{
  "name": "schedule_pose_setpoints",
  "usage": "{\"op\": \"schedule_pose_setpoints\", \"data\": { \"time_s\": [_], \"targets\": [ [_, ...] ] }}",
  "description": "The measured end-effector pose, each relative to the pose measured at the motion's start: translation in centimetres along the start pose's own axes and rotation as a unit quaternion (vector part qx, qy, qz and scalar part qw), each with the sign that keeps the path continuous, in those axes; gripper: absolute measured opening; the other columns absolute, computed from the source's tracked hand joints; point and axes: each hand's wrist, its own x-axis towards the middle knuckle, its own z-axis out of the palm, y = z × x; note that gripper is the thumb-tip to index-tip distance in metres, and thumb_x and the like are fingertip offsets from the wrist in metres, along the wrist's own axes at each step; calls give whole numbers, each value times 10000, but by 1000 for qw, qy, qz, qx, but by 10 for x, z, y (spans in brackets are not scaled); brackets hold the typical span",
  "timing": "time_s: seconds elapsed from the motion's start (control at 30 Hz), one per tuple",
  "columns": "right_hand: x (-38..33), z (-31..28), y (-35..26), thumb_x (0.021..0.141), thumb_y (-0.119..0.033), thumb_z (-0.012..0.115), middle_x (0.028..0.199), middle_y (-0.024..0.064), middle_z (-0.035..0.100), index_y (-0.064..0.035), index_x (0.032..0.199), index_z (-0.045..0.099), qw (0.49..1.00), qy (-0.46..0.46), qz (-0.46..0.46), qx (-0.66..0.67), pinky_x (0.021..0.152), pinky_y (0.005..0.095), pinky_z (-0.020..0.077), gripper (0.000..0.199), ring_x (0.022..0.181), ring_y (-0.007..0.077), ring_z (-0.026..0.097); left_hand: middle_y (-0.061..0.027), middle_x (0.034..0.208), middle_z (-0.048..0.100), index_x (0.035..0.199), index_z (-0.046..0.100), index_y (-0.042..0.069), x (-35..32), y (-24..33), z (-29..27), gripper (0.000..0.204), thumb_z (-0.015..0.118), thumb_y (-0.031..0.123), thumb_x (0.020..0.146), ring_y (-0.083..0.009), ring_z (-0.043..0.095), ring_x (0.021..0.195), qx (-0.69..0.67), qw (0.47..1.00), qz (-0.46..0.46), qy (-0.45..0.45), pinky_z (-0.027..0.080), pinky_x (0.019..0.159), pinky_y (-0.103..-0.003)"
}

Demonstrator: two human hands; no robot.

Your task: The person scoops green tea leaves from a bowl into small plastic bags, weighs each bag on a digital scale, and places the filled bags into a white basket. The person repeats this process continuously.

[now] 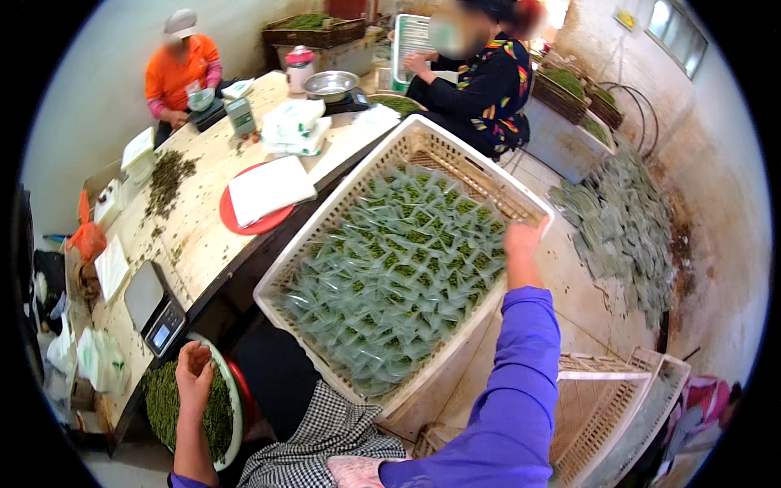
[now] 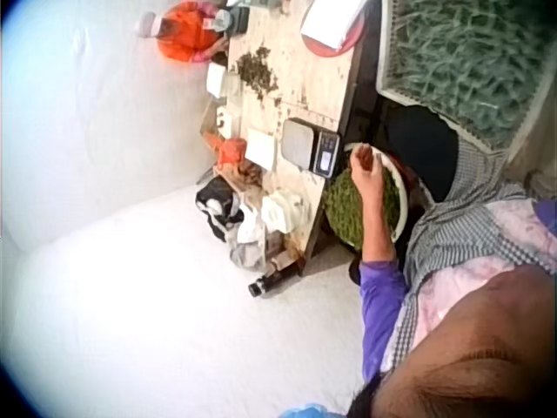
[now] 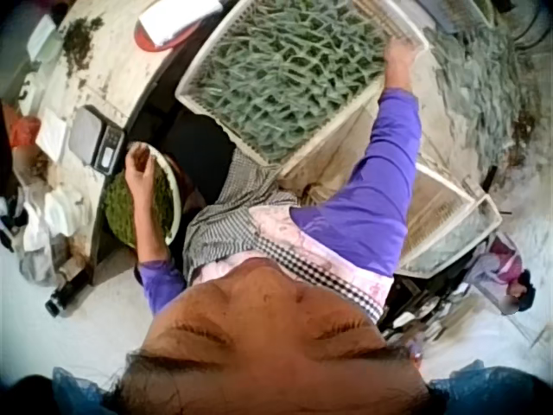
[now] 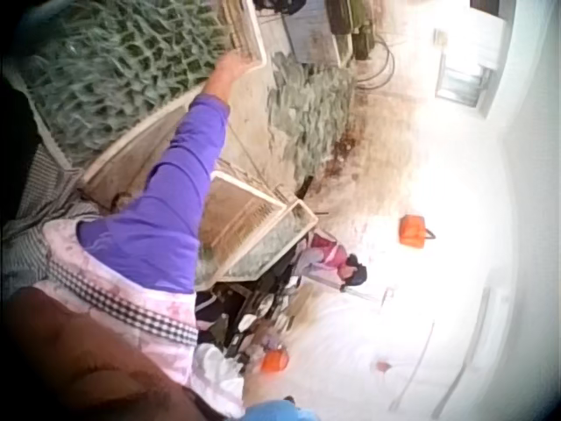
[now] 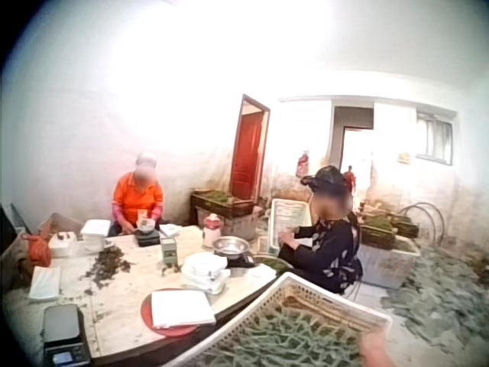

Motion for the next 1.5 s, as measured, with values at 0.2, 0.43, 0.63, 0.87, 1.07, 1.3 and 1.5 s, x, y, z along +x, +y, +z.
{"op": "schedule_pose_setpoints", "data": {
  "time_s": [0.2, 0.43, 0.63, 0.87, 1.07, 1.3, 1.5],
  "targets": [
    [13, -19, 1, 881, -204, 540, 942, 141, 728, -107, 890, 748, 997, 39, 31, 66, 1018, 637, 310, 229, 934, 339, 681, -99, 1042, 677, 1149, 584, 31, -22, -10, -34, 376, 696, -8, 792, -181, 662, 973, 60, 997, 2, 57, 530, 862, -317],
    [-3, 5, 8, 853, -222, 591, 1117, 100, 691, -166, 1036, 698, 997, 20, 4, -70, 1030, 638, 301, 219, 1094, 298, 627, -92, 1060, 689, 1066, 652, 13, -29, -7, -78, 234, 693, 48, 839, -173, 663, 932, 110, 987, 7, 114, 527, 821, -301],
    [-27, -105, -59, 850, -186, 604, 958, 65, 676, -125, 981, 681, 975, 220, -14, 40, 905, 499, 451, 164, 984, 267, 625, -101, 966, 664, 936, 661, 43, -36, -21, -181, 156, 676, 13, 784, -288, 646, 896, 250, 900, 55, 352, 505, 792, -358],
    [-46, -232, -273, 722, -31, 660, 819, 129, 622, -30, 826, 639, 756, 362, -403, 368, 731, 438, 472, 106, 829, 331, 605, -97, 1011, 609, 960, 688, 56, -5, -59, -290, 219, 728, 112, 752, -307, 569, 1003, 430, 811, 4, 396, 481, 843, -413],
    [-244, -364, -465, 715, 10, 719, 933, 136, 649, -46, 870, 662, 560, 251, -577, 539, 875, 422, 455, 175, 965, 341, 588, -82, 842, 647, 849, 708, 62, 3, -96, -312, 107, 728, 101, 752, -282, 616, 846, 420, 817, 24, 395, 515, 752, -401],
    [-442, -476, -586, 728, -349, 805, 1284, 95, 558, -103, 1191, 627, 451, 229, -676, 535, 1086, 537, 243, 553, 1294, 304, 421, -74, 766, 651, 765, 647, 36, 3, -79, -330, 131, 756, 107, 767, -199, 612, 669, 221, 892, -74, 386, 485, 620, -344],
    [-521, -511, -645, 759, -332, 759, 1298, 105, 542, -80, 1181, 619, 475, 216, -613, 594, 1093, 545, 216, 510, 1336, 313, 378, -48, 709, 618, 743, 611, 21, 3, -84, -330, 155, 755, 70, 772, -131, 567, 621, 135, 900, -29, 414, 448, 573, -290]
  ]
}}
